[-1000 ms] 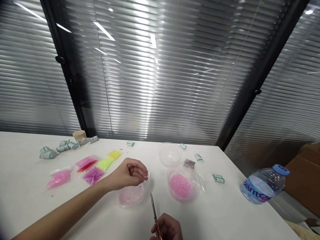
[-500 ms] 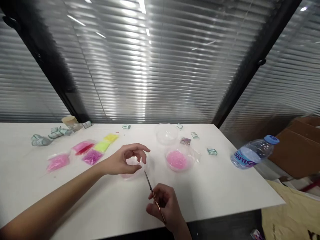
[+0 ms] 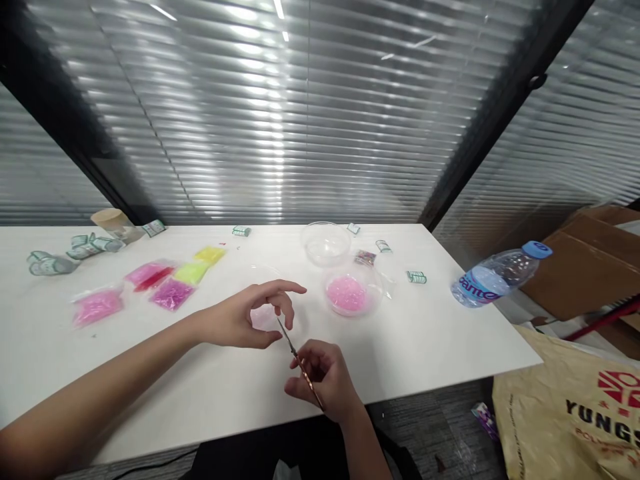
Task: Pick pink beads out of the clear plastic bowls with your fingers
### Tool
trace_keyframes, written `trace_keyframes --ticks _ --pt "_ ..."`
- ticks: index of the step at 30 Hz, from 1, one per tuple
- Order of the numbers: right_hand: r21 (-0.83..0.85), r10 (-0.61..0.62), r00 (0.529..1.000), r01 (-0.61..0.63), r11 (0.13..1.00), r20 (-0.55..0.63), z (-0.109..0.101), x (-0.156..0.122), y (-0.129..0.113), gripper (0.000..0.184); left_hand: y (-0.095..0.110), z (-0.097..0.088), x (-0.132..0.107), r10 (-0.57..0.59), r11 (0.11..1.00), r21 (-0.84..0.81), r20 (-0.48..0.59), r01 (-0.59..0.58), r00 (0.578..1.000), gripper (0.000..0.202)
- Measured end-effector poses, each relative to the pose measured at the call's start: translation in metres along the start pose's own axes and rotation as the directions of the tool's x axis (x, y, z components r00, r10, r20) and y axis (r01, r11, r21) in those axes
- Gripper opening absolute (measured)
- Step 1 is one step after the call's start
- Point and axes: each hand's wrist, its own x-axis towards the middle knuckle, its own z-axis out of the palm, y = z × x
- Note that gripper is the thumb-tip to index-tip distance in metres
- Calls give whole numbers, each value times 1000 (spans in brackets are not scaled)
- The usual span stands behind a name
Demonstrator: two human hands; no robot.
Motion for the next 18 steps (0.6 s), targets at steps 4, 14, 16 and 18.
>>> trace_keyframes --ticks 4,14,16,18 --pt "-18 15 1000 -15 1000 12 0 0 -6 30 -1 4 0 10 1000 -13 8 -10 1000 73" --pt "-20 19 1000 -19 1000 5 1 0 -7 31 -1 5 1 12 1000 -15 23 -12 1000 73" --pt "-22 23 1000 -23 1000 -2 0 0 -7 32 -1 5 1 9 1000 -15 20 -9 1000 73" --pt "-22 24 1000 -24 999 -1 0 -1 -6 33 -2 5 1 10 1000 -15 20 -10 1000 74"
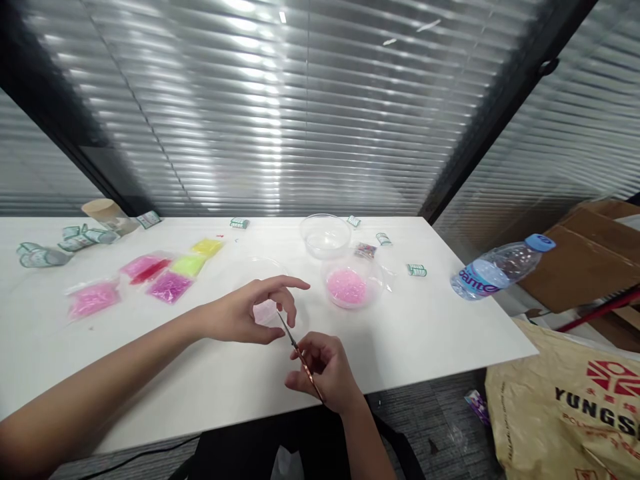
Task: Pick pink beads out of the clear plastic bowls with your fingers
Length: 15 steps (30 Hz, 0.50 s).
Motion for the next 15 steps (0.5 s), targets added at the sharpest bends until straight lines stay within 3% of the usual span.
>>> trace_keyframes --ticks 15 --pt "-63 -33 998 31 998 -45 1 0 1 37 7 -3 0 -4 1000 7 0 4 1000 71"
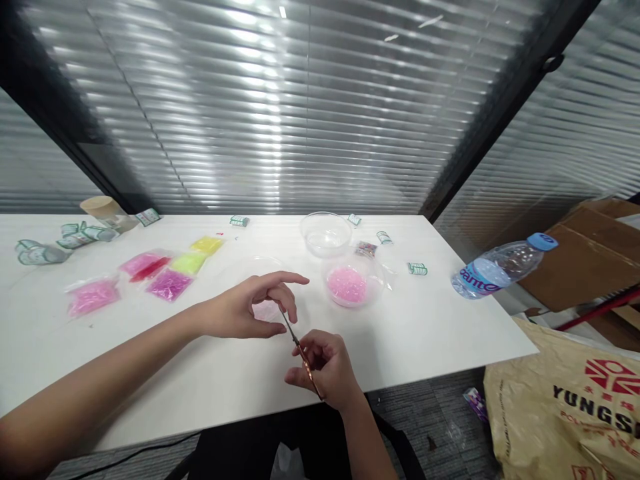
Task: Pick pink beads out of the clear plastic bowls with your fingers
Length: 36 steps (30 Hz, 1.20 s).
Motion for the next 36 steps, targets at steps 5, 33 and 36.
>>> trace_keyframes --ticks 5,33,36 --pt "142 -34 989 55 988 -143 -3 -1 1 40 -1 -18 -3 40 999 21 -166 -37 985 62" --pt "364 72 845 150 919 -530 -22 11 -5 32 -29 -18 10 -291 531 829 -16 175 957 25" --pt "368 78 841 150 918 -536 -22 11 -5 32 -26 -17 11 -319 490 856 -3 168 948 24"
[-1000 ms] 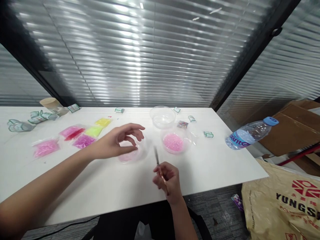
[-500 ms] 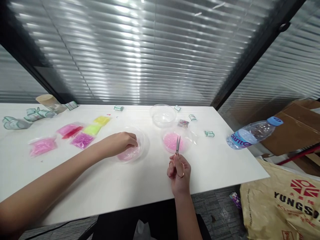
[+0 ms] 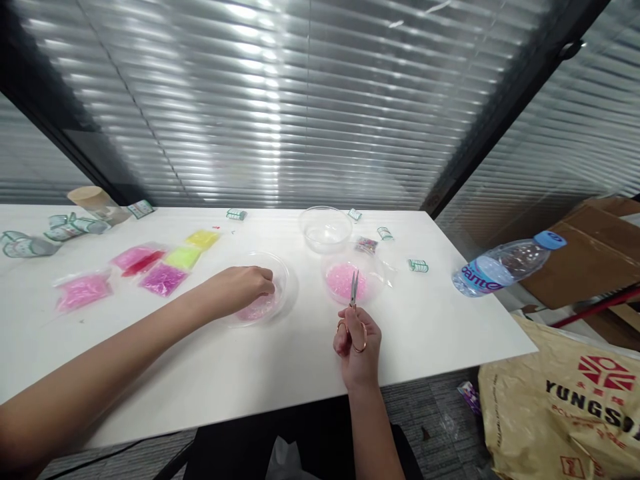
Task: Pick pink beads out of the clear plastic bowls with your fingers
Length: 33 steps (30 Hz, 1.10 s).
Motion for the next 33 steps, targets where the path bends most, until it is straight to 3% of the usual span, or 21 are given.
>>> trace_keyframes --ticks 13,19,26,33 --pt "-38 2 999 -4 999 -37 3 -1 -1 35 -3 10 0 -41 998 -38 -21 40 999 25" --pt "-56 1 999 -4 998 -43 4 -2 1 34 -3 3 -2 -70 997 -30 -108 68 992 19" --pt "-74 15 1000 -15 997 5 3 -4 3 32 -8 -5 -5 -114 972 -223 -151 79 982 14" --pt "-148 4 998 6 989 67 1 -5 6 31 -19 -14 -14 -22 907 -414 -238 -80 971 27"
